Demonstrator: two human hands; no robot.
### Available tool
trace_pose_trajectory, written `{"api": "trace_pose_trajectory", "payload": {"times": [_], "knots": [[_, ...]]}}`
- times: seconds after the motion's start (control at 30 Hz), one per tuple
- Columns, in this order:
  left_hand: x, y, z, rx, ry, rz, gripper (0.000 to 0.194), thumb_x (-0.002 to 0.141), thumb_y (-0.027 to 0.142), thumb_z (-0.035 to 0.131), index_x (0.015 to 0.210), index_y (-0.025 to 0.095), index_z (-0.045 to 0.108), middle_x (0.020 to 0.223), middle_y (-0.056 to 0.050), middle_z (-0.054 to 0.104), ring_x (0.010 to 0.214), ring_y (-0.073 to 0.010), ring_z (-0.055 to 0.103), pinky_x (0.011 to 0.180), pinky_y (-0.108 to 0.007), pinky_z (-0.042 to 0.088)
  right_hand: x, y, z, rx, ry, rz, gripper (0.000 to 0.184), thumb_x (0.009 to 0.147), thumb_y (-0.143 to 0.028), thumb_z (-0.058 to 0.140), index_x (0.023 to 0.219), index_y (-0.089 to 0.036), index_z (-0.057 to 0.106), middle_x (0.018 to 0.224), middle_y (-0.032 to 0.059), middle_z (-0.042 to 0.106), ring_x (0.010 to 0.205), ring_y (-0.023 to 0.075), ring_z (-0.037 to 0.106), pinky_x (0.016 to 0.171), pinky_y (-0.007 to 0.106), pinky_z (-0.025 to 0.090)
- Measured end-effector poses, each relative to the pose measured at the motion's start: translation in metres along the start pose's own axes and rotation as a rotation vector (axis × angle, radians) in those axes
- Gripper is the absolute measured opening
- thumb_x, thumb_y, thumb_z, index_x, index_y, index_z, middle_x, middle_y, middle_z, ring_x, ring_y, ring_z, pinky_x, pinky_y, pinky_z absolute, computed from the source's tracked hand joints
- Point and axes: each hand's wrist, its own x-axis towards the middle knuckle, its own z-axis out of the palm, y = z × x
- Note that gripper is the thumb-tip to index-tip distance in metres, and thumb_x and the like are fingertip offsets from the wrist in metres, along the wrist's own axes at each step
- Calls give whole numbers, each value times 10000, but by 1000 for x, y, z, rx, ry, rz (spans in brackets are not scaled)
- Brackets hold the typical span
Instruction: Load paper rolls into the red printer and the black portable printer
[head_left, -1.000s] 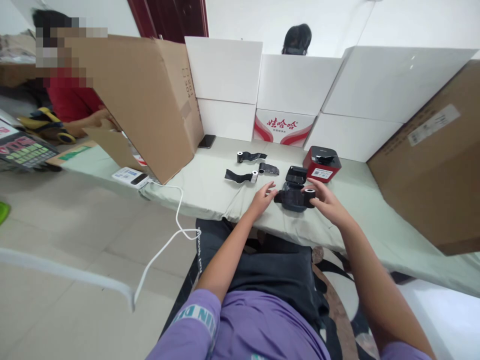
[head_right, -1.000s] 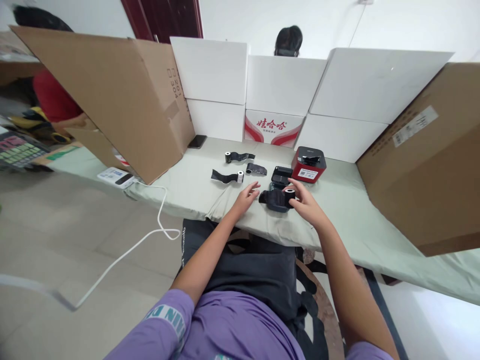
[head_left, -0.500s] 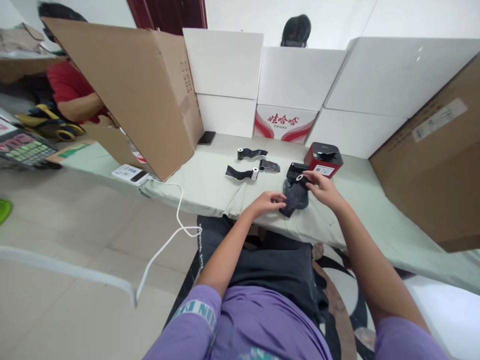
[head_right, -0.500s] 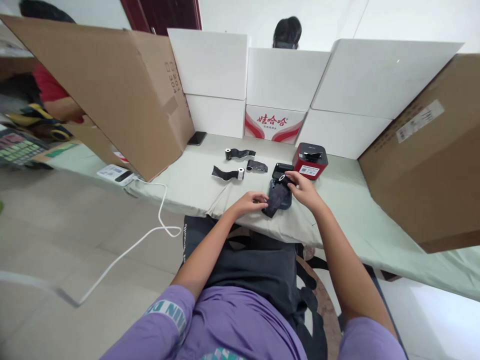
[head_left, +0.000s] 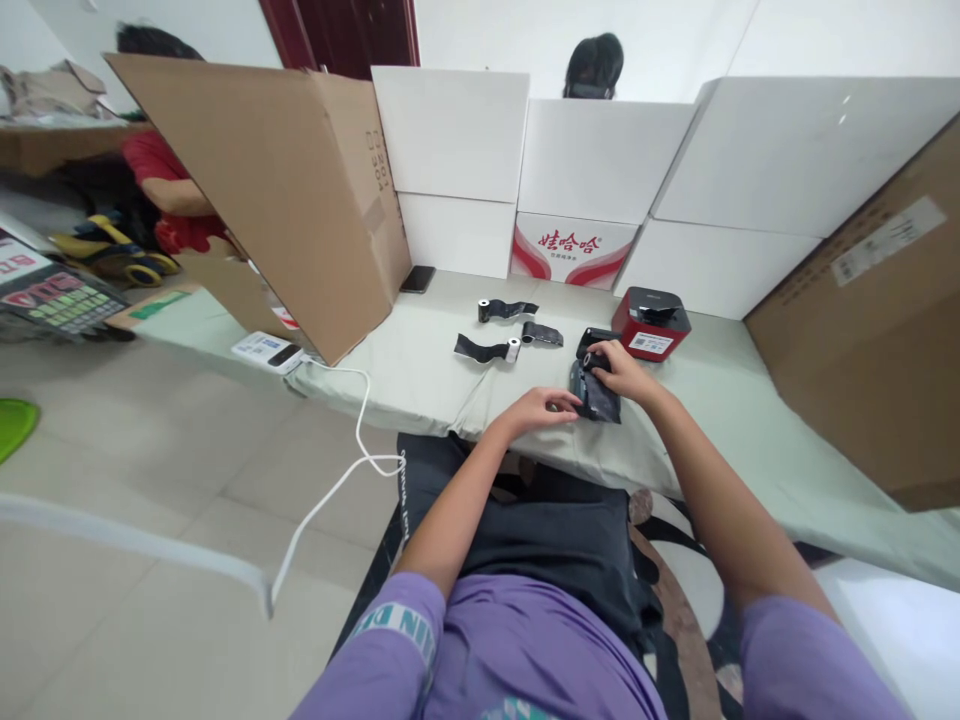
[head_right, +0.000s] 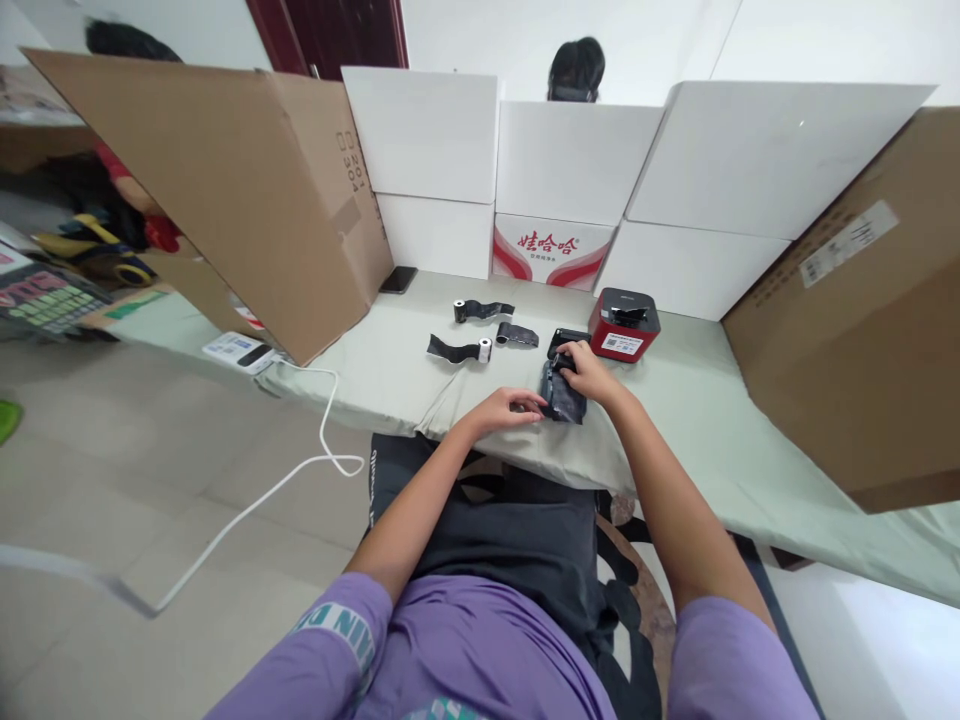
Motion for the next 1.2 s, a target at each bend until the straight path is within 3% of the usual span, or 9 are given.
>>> {"api": "trace_pose_trajectory", "payload": {"times": [0.13,0.27,0.47,0.67,0.87,1.03,1.1,1.2], "knots": [[1,-2,0,27,11,-9,390,842,314,761,1186,130,737,992,-106,803,936,-197,736,878,-292,518,-3,7,2,23,51,53,286,745,-250,682,1028,-218,658,1002,94,712,978,292,657,945,492,545],[1,-1,1,39,24,-14,365,847,288,748,1175,129,743,983,-100,804,909,-185,733,852,-280,511,-2,8,0,-47,110,40,192,757,-328,694,917,-221,680,977,106,728,925,297,641,901,496,526],[1,-2,1,48,39,-1,360,845,297,742,1164,128,748,983,-102,800,907,-184,726,840,-276,506,-5,6,-3,-92,62,11,171,771,-322,689,904,-218,716,950,103,734,884,283,622,845,451,516],[2,-6,1,78,37,14,375,848,313,738,1178,135,750,997,-97,799,912,-178,719,845,-274,504,-7,8,3,-132,62,-11,168,774,-270,697,915,-221,772,976,99,720,908,279,608,883,463,512],[1,-5,1,85,44,18,361,852,326,735,1160,139,753,988,-91,798,897,-174,715,827,-271,498,0,-5,-2,-213,55,20,131,806,-243,677,769,-228,801,961,106,679,899,273,600,933,478,506],[1,-4,1,89,44,34,344,854,317,728,1148,142,756,979,-84,795,896,-171,711,831,-270,498,1,-14,-9,-205,348,36,359,908,-350,573,1206,-229,733,1231,148,677,1187,365,557,1064,571,450],[1,-4,1,95,46,32,348,854,318,726,1153,142,754,978,-82,794,892,-171,710,837,-272,501,0,-13,-11,-175,339,53,435,922,-372,537,1301,-210,676,1327,161,657,1257,376,546,1100,594,423],[1,-3,1,92,48,26,347,853,320,725,1151,145,755,979,-79,793,900,-171,710,847,-273,507,-9,-13,-16,-125,314,41,447,955,-403,459,1269,-184,690,1310,172,677,1252,357,587,1104,560,436]]}}
